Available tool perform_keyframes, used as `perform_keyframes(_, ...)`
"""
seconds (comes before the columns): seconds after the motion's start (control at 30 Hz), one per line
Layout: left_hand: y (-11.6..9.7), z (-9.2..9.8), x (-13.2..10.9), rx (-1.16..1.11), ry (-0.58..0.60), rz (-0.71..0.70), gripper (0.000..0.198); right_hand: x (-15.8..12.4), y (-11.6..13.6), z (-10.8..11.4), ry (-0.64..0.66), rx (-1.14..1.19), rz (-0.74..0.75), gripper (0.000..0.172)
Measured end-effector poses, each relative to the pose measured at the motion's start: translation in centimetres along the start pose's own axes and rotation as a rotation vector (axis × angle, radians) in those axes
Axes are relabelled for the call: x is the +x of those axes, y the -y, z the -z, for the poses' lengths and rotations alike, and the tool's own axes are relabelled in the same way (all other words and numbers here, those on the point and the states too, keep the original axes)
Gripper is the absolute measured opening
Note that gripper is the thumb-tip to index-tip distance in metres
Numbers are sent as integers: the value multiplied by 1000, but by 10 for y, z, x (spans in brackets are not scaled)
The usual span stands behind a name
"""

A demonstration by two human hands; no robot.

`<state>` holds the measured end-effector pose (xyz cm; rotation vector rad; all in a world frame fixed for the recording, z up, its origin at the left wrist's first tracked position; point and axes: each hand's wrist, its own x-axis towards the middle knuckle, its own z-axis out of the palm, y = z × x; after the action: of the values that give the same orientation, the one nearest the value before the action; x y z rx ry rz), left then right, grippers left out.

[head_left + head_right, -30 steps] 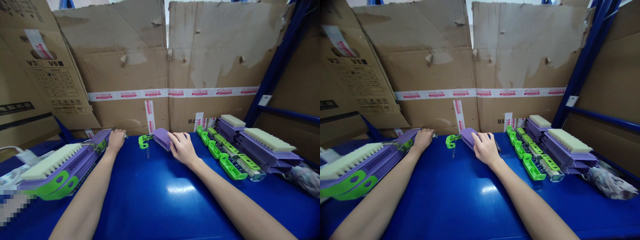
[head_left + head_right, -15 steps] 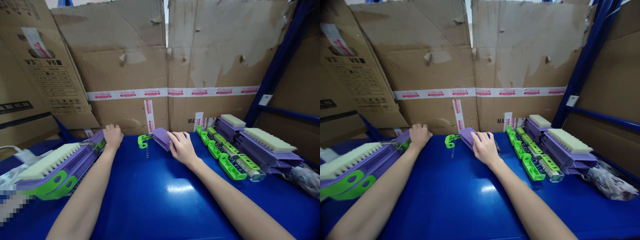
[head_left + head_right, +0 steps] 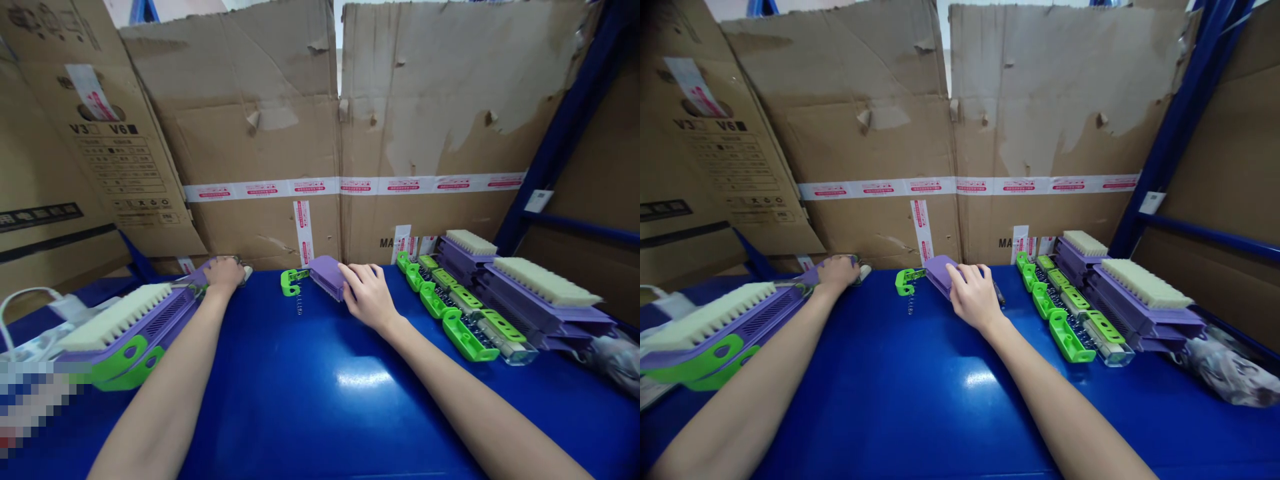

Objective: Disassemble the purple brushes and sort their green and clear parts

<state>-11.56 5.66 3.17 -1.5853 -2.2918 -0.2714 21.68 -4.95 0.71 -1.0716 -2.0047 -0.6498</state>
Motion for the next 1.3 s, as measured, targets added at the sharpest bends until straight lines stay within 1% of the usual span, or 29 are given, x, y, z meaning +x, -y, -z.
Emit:
perform_keyframes(0.13,1,2,-4,-1,-4,-12,44,0,0,0,-17,-5,6,38)
perform_keyframes(0.23,1,6,-7,4,-24,-28,50,0,0,-1,-22,-4,6,38)
perform_keyframes(0.3,0,9,-9,9,-43,-103,52,0,-1,-1,-19,-1,3,38)
perform_keyframes(0.37,-1,12,-10,6,-47,-229,48,0,-1,-2,-13,5,1,38)
perform_keyframes(0.43,-2,14,-9,15,-12,-337,42,0,0,-2,-10,8,0,39)
perform_keyframes(0.5,-4,15,-8,37,57,-382,36,0,0,-2,-12,6,3,38)
perform_keyframes(0.57,-6,14,-7,48,112,-384,33,-1,1,-2,-15,3,6,38)
perform_keyframes(0.63,-8,13,-7,45,128,-374,33,-1,1,-2,-14,3,6,39)
perform_keyframes(0.77,-8,11,-9,46,123,-358,35,0,1,-2,-12,2,3,40)
perform_keyframes(0.9,-7,10,-12,49,118,-358,38,0,0,-1,-14,2,3,38)
perform_keyframes(1.17,-7,10,-19,82,96,-324,31,0,0,-1,1,3,-1,39)
perform_keyframes(1.3,-8,8,-23,84,86,-314,32,1,2,1,14,28,4,36)
